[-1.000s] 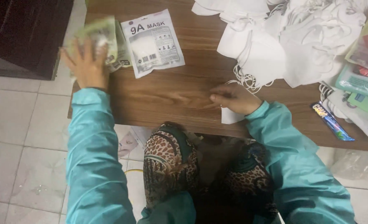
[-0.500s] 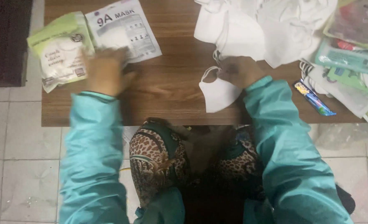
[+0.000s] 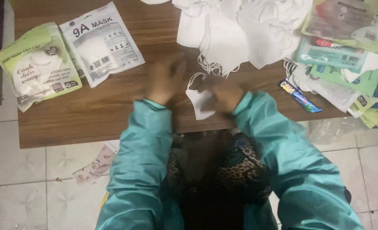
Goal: The person is picking up individual white masks from a pile, folding them, and stacking them neatly on a wooden surface, occasionally placing them into packaging bags.
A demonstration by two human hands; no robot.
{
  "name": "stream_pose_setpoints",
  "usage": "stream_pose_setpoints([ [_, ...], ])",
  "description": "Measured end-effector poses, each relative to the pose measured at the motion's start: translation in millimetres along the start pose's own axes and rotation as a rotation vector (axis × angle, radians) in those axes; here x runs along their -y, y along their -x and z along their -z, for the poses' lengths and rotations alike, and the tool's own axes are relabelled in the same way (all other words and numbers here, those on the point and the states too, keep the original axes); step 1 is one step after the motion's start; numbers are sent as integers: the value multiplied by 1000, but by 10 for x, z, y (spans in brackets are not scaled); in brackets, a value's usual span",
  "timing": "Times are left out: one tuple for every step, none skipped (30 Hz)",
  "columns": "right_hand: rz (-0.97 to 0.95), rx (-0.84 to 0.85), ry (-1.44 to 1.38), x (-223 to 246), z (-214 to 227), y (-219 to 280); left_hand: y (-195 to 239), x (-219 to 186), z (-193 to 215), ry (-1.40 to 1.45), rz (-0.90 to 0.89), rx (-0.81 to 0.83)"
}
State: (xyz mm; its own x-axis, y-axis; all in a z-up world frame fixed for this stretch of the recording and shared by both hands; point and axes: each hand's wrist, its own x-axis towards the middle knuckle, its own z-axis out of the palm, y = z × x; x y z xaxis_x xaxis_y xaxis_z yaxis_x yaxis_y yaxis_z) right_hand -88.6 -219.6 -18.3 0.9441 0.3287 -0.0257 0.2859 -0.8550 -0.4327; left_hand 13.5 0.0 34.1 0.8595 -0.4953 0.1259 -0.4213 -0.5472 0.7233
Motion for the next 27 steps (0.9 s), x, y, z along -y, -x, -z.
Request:
stream_pose_setpoints([
  [2, -4, -1, 209, 105, 42, 26, 20, 54, -4, -2, -1],
  [15, 72, 60, 420, 212, 85, 52, 40, 111, 108, 11, -82],
  [26, 150, 119, 640, 312, 141, 91, 59, 166, 220, 26, -159],
  [25, 147, 116, 590, 217, 154, 73, 44, 191, 216, 25, -157],
  [17, 213, 197, 540, 119, 183, 67, 27, 203, 238, 45, -143],
  [8, 278, 278, 494, 19, 211, 64, 12, 217, 260, 64, -129],
  [10, 276, 280, 390, -238, 243, 67, -25, 220, 259, 63, -131],
  [28, 268, 318, 289, -495, 274, 72, -62, 225, 253, 99, -121],
  [46, 260, 354, 196, -764, 311, 92, -94, 229, 246, 138, -111],
  [49, 260, 354, 295, -676, 270, 77, -65, 208, 244, 139, -113],
  [55, 249, 331, 390, -583, 230, 56, -40, 185, 200, 147, -88],
  [61, 239, 309, 486, -489, 192, 36, -16, 162, 157, 156, -62],
  [59, 238, 310, 559, -369, 203, 62, -74, 218, 157, 154, -61],
  [65, 223, 276, 632, -250, 216, 89, -132, 273, 221, 131, -69],
  [70, 208, 244, 703, -127, 231, 116, -192, 326, 285, 108, -78],
  [69, 208, 245, 797, -10, 200, 117, -196, 335, 287, 107, -77],
  [74, 194, 211, 896, 99, 174, 126, -198, 343, 328, 89, -77],
  [79, 180, 177, 998, 209, 147, 136, -199, 352, 369, 71, -77],
  [79, 181, 180, 789, 197, 159, 144, -227, 356, 371, 70, -79],
  [30, 80, -118, 581, 186, 169, 152, -254, 362, 427, 55, -37],
  [-20, -20, -417, 378, 170, 181, 169, -278, 369, 482, 42, 6],
  [-19, -18, -415, 377, 286, 129, 213, -382, 430, 484, 43, 3],
  [-74, -16, -611, 376, 401, 87, 254, -489, 486, 560, 33, 99],
  [-131, -15, -807, 373, 517, 46, 294, -597, 541, 636, 22, 195],
  [-131, -16, -805, 295, 498, 38, 279, -531, 484, 638, 20, 195],
  [-98, 37, -938, 217, 480, 29, 263, -466, 427, 652, -15, 265],
  [-64, 92, -1073, 145, 458, 16, 252, -396, 376, 666, -48, 335],
])
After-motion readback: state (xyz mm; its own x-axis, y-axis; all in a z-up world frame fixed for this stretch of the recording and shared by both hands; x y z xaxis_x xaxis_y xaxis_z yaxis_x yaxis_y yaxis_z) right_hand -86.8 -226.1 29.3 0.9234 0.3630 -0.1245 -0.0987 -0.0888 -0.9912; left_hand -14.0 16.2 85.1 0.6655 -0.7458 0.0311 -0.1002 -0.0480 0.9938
